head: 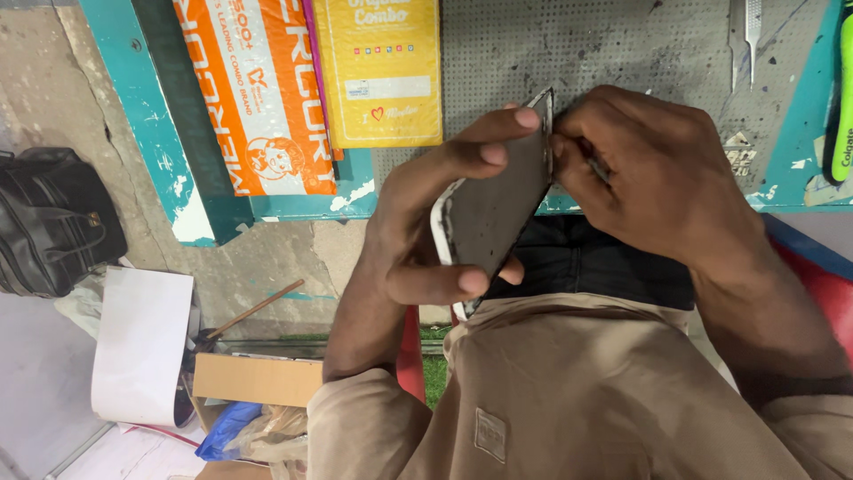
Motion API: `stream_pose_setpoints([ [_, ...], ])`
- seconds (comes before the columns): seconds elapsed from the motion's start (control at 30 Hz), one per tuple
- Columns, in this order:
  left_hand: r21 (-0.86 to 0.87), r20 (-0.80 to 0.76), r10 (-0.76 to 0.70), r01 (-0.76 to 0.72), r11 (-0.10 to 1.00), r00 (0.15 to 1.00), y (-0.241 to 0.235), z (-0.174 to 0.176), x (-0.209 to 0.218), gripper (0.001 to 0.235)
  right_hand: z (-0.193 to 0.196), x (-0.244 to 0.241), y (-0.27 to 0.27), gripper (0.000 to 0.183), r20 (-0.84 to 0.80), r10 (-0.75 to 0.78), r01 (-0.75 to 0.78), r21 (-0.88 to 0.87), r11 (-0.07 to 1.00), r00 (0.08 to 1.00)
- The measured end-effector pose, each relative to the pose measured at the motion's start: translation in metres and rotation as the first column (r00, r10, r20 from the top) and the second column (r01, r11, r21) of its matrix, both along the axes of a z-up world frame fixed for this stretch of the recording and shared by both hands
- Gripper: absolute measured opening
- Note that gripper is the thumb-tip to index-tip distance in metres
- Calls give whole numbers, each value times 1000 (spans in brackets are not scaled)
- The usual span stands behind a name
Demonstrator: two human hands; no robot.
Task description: The person cleans the inside of a disassembled smartphone frame using a metal tool and a liquid from a bottle. They scrape along the edges and corners, apply liquid, and wipe the surface with their finger.
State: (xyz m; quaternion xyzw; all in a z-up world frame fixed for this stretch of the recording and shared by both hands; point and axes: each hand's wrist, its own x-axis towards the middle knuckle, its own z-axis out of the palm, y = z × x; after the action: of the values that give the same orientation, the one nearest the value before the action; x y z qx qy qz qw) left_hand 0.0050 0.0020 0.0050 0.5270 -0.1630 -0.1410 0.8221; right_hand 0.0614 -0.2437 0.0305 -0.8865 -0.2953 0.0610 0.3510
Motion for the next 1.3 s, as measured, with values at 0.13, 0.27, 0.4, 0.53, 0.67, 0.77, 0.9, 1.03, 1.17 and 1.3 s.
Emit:
stream_pose_setpoints([
  [0.13, 14, -28, 1, 0, 1000, 1000, -2, 4, 4, 72, -5, 1, 2, 15, 87, 19, -22, 31, 999, 996],
  [0.27, -61, -52, 16, -19, 998, 999, -1, 1, 4, 72, -8, -1, 3, 18, 101, 35, -39, 30, 999, 994],
  [0.4, -118, -43, 107, -111, 987, 993, -6, -4, 1, 73, -5, -6, -1, 16, 58, 50, -51, 17, 999, 997],
  [0.53, -178, 24, 208, -200, 963, 978, -9, -9, 2, 72, -1, -9, -10, 14, -64, 48, -45, 38, 998, 997],
  [0.67, -331, -104, 159, -185, 925, 982, -5, -10, 8, 67, 4, -8, -19, 14, -139, 0, 19, 135, 991, 990],
  [0.77, -328, 141, 389, -327, 886, 910, -21, -18, 16, 64, 9, -2, -25, 16, -104, -85, 93, 75, 993, 991],
  [0.9, -318, 307, 543, -453, 833, 782, -37, -26, 18, 61, 8, 11, -34, 16, 31, -50, 45, 128, 991, 998],
  [1.03, -240, 315, 543, -488, 839, 778, -36, -25, 12, 59, 1, 16, -50, 21, 185, -147, 131, 94, 987, 972],
  [1.17, -189, 363, 538, -505, 842, 761, -43, -23, 15, 64, -19, 15, -66, 21, 279, -247, 272, -55, 961, 928],
  [1.3, -135, 393, 506, -496, 858, 768, -42, -21, 21, 60, -47, 12, -76, 26, 322, -308, 414, -341, 844, 895],
])
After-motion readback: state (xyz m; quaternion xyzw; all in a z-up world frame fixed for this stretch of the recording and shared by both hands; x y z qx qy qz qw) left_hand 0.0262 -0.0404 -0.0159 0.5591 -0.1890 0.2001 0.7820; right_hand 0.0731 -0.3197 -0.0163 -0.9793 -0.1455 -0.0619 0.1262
